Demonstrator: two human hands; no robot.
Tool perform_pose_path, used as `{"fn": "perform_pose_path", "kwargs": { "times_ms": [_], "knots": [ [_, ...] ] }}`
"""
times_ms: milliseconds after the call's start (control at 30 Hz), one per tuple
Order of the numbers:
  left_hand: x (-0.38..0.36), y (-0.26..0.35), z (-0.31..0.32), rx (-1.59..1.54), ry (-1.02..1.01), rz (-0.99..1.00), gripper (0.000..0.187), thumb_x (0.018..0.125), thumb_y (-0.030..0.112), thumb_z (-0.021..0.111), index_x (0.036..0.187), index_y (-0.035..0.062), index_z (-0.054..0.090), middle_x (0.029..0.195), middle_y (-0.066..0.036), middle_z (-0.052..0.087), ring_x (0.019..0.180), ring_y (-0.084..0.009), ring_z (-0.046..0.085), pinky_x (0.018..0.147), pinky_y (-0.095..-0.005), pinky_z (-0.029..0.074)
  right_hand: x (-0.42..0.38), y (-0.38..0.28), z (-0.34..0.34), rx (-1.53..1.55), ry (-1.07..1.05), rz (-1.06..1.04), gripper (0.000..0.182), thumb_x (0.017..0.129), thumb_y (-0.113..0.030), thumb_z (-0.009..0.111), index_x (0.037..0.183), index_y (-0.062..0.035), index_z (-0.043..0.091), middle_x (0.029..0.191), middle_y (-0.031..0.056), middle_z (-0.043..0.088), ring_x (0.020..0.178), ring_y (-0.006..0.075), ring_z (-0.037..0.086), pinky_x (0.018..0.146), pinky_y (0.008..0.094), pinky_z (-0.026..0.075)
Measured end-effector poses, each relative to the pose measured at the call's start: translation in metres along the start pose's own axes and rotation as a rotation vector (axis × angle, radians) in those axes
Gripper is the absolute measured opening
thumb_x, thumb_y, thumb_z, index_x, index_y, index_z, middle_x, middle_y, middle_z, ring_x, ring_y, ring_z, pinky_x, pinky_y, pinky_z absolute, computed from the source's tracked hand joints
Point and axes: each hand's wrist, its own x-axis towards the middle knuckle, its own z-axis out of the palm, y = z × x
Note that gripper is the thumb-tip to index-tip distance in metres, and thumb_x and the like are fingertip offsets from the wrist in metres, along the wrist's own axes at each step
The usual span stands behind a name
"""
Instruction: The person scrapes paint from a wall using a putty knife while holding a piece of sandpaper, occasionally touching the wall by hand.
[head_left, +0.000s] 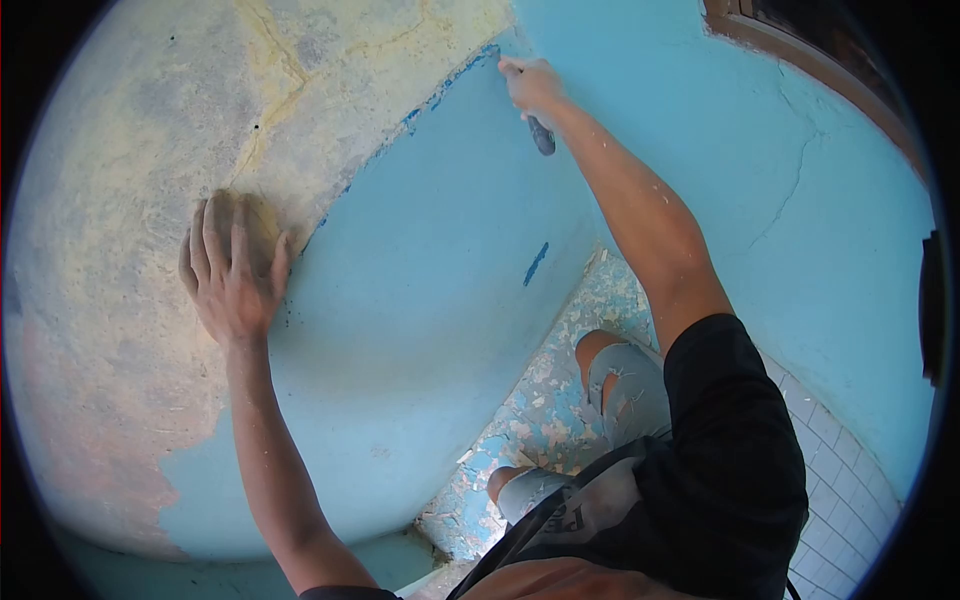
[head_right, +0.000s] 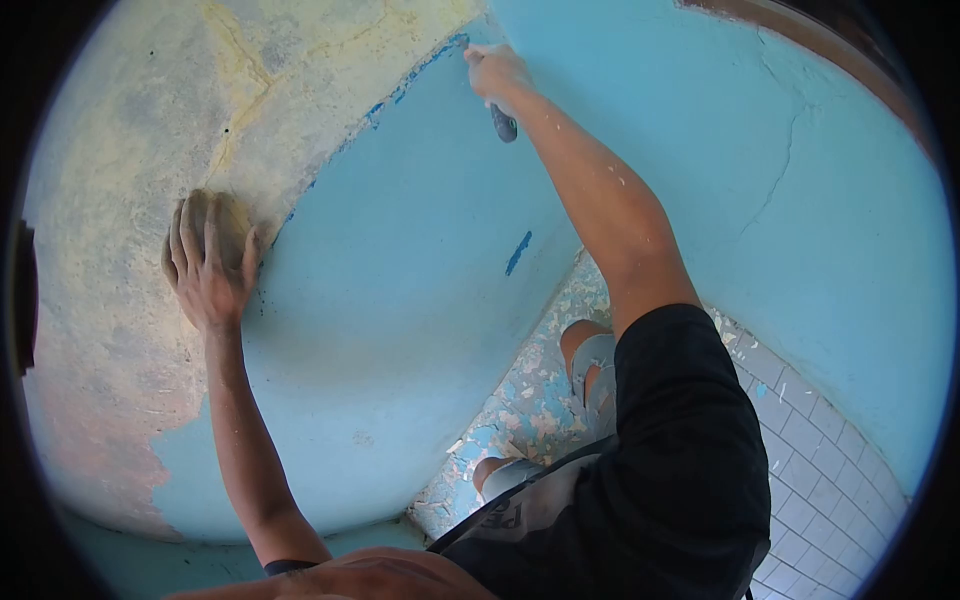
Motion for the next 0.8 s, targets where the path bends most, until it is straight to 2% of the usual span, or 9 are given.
{"fn": "perform_pose_path", "kwargs": {
  "times_ms": [67,200,267,400,467,500,567,667,800],
  "knots": [
    [0.004,0.0,0.001,-0.01,0.018,-0.014,0.06,0.097,0.059,0.061,0.144,0.0229,0.059,0.155,-0.006,0.05,0.146,-0.0227,0.044,0.122,-0.0441,0.033,-0.009,-0.001,0.003,-0.081,0.015,-0.06,0.04,0.108,-0.033,0.05,0.142,-0.0182,0.065,0.093,0.0062,0.072,0.059,0.0198,0.061,0.062,0.0361,0.054],
    [-0.001,0.0,0.0,-0.009,-0.006,-0.004,0.06,0.096,0.058,0.062,0.145,0.0237,0.058,0.156,-0.006,0.049,0.146,-0.0226,0.044,0.122,-0.044,0.033,0.0,0.003,0.004,-0.012,0.035,0.001,0.04,0.108,-0.034,0.051,0.143,-0.0193,0.065,0.093,0.007,0.072,0.058,0.0199,0.061,0.062,0.0358,0.054],
    [0.001,-0.002,0.003,0.003,0.003,-0.016,0.06,0.096,0.058,0.062,0.145,0.0238,0.058,0.156,-0.005,0.049,0.146,-0.0226,0.044,0.122,-0.044,0.033,-0.004,0.0,0.001,-0.066,-0.023,-0.032,0.041,0.107,-0.034,0.052,0.144,-0.0193,0.064,0.088,0.0073,0.071,0.059,0.0204,0.062,0.062,0.0361,0.054],
    [-0.001,0.0,0.002,-0.011,0.007,0.0,0.06,0.097,0.059,0.061,0.145,0.0241,0.058,0.155,-0.005,0.049,0.146,-0.0224,0.044,0.122,-0.0443,0.033,0.005,0.01,0.0,-0.097,-0.01,-0.028,0.042,0.107,-0.034,0.05,0.144,-0.019,0.064,0.086,0.0083,0.071,0.059,0.0213,0.063,0.062,0.0372,0.054],
    [-0.002,-0.003,0.001,0.002,-0.008,0.006,0.06,0.097,0.059,0.061,0.146,0.0241,0.057,0.155,-0.005,0.05,0.146,-0.0224,0.043,0.122,-0.0443,0.033,0.003,0.008,0.002,-0.123,-0.022,-0.135,0.042,0.106,-0.033,0.05,0.143,-0.0187,0.064,0.085,0.0096,0.071,0.06,0.0218,0.064,0.062,0.038,0.054],
    [-0.002,-0.001,0.002,0.015,-0.017,-0.002,0.061,0.097,0.059,0.06,0.146,0.0242,0.057,0.155,-0.005,0.05,0.146,-0.0225,0.043,0.122,-0.0443,0.033,0.01,-0.001,-0.002,-0.129,-0.017,-0.153,0.042,0.106,-0.033,0.05,0.143,-0.0187,0.064,0.085,0.0096,0.071,0.06,0.0218,0.064,0.062,0.038,0.054],
    [-0.004,0.003,0.0,0.001,-0.023,-0.004,0.061,0.097,0.059,0.06,0.147,0.0241,0.057,0.155,-0.005,0.05,0.147,-0.0226,0.043,0.122,-0.0444,0.033,0.01,-0.002,-0.008,-0.118,0.029,-0.064,0.042,0.106,-0.031,0.048,0.143,-0.0184,0.064,0.085,0.0108,0.072,0.06,0.0217,0.064,0.063,0.0383,0.054],
    [-0.004,-0.002,-0.001,0.001,-0.016,-0.003,0.061,0.097,0.059,0.06,0.147,0.0239,0.057,0.155,-0.005,0.049,0.147,-0.0229,0.043,0.122,-0.0446,0.033,0.006,0.001,-0.007,-0.11,-0.043,-0.076,0.042,0.107,-0.033,0.049,0.143,-0.0177,0.064,0.086,0.0114,0.072,0.06,0.0213,0.065,0.063,0.0378,0.054],
    [-0.002,0.0,0.003,-0.033,-0.002,-0.01,0.063,0.097,0.059,0.061,0.149,0.0247,0.055,0.157,-0.006,0.049,0.147,-0.0243,0.042,0.123,-0.0443,0.031,0.007,0.004,-0.005,-0.188,-0.017,-0.09,0.042,0.108,-0.035,0.049,0.143,-0.0181,0.064,0.089,0.0113,0.073,0.061,0.0211,0.065,0.063,0.038,0.054]
  ]
}}
